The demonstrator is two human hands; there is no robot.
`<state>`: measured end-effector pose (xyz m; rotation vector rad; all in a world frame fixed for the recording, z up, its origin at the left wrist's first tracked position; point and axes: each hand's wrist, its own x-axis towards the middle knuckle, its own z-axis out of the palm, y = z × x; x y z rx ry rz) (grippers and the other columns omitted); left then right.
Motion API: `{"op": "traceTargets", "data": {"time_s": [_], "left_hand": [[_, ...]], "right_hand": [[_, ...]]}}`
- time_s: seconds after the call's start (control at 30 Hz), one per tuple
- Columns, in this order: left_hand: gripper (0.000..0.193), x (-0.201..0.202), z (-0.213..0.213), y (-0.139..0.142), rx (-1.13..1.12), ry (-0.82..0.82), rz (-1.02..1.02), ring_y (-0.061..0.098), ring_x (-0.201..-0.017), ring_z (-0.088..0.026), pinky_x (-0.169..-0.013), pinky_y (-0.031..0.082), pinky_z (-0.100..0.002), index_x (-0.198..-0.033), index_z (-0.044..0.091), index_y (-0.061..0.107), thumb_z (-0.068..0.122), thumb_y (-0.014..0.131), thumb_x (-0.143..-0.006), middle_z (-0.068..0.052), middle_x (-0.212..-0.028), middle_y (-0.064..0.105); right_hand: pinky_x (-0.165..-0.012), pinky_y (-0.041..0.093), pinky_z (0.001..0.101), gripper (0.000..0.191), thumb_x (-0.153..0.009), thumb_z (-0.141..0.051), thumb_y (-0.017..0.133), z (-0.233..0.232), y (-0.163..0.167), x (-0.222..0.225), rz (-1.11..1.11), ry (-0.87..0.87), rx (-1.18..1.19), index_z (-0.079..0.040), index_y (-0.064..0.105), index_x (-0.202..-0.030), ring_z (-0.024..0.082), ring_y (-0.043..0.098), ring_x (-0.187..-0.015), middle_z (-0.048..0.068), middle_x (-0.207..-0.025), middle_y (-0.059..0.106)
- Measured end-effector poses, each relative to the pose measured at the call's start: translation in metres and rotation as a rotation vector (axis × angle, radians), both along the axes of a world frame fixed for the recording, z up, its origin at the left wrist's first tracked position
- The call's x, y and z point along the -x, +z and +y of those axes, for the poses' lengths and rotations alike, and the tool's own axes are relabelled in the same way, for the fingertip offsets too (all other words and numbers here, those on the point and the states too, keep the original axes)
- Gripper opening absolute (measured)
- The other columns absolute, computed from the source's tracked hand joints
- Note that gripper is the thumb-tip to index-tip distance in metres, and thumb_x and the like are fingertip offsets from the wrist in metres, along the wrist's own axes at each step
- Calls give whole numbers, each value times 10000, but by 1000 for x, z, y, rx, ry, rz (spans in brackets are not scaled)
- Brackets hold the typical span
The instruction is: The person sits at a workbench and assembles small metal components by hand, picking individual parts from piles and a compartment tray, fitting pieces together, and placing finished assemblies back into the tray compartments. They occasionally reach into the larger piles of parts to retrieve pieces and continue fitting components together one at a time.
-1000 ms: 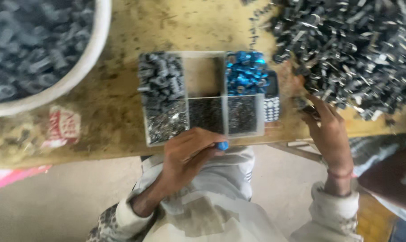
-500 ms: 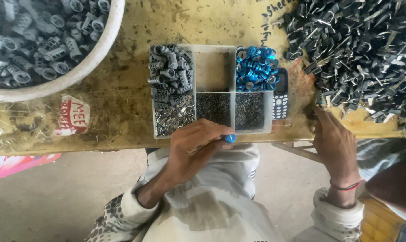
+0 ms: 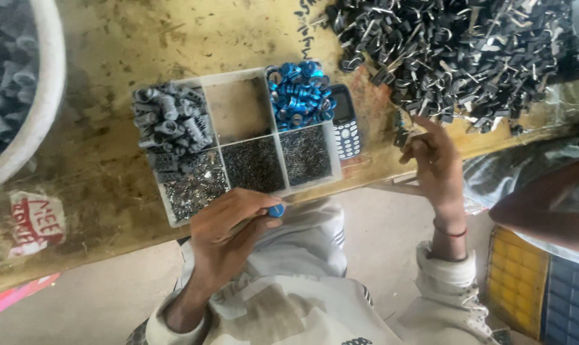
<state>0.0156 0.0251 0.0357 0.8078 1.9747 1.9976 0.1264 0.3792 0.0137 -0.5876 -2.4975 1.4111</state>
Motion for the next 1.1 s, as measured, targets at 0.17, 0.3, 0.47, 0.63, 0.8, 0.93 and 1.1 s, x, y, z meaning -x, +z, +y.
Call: {"op": "traceTargets", "data": {"time_s": [0.17, 0.3, 0.47, 0.63, 0.8, 0.93, 1.1], "left_hand": [[331, -2, 0, 0, 2, -20, 25, 762, -943, -183, -818, 623, -277, -1112, 31, 734, -50, 827, -805, -85, -1026, 778], [355, -4, -2, 4, 12, -39, -34, 765, -929, -184, -804, 614, -283, -1124, 25, 734, -53, 835, -793, -86, -1006, 779], [353, -4, 1, 7, -19, -60, -47, 768, -971, -194, -826, 653, -292, -1120, 31, 728, -52, 833, -794, -102, -1069, 776], [347, -1, 6, 8, -10, -92, 6, 766, -978, -195, -837, 637, -313, -1143, 32, 715, -61, 818, -825, -95, -1077, 773], [366, -2, 14, 9, 15, -82, 136, 764, -1039, -238, -861, 648, -336, -1202, 40, 689, -72, 786, -868, -119, -1141, 760], [383, -5, 10, 13, 100, -9, 237, 756, -1032, -273, -851, 624, -362, -1215, 35, 670, -44, 804, -865, -124, -1127, 753], [369, -6, 0, 9, 85, 120, 330, 739, -1026, -299, -870, 620, -383, -1215, 5, 649, -43, 802, -883, -138, -1140, 728]], "right_hand": [[-722, 530, 318, 483, -993, 96, 559, -17, 14, -9, -146, 112, -607, 50, 514, -1472, 235, 671, -813, 160, -956, 681], [-635, 528, 370, 537, -1013, 74, 571, -20, 26, -20, -377, -35, -735, 117, 399, -1520, 264, 663, -700, 162, -886, 686], [-805, 571, 330, 331, -1084, 59, 557, -9, 29, -45, -161, -50, -718, -33, 601, -1400, 215, 707, -886, 148, -1072, 723], [-753, 516, 235, 188, -1132, 53, 540, -10, 37, -39, 254, -170, 639, -16, 606, -1295, 132, 675, -810, 109, -1006, 732], [-692, 567, 291, 232, -1099, 49, 614, -80, 33, -12, 410, -53, 1094, 36, 578, -1329, 191, 708, -765, 149, -966, 734], [-823, 636, 362, 270, -1044, 77, 682, -145, 23, 8, 469, 34, 708, -31, 495, -1207, 236, 744, -892, 150, -1009, 706], [-848, 602, 308, 439, -959, 109, 750, -179, 27, 34, 577, 138, 420, -51, 461, -1248, 215, 726, -954, 214, -1098, 683]]}}
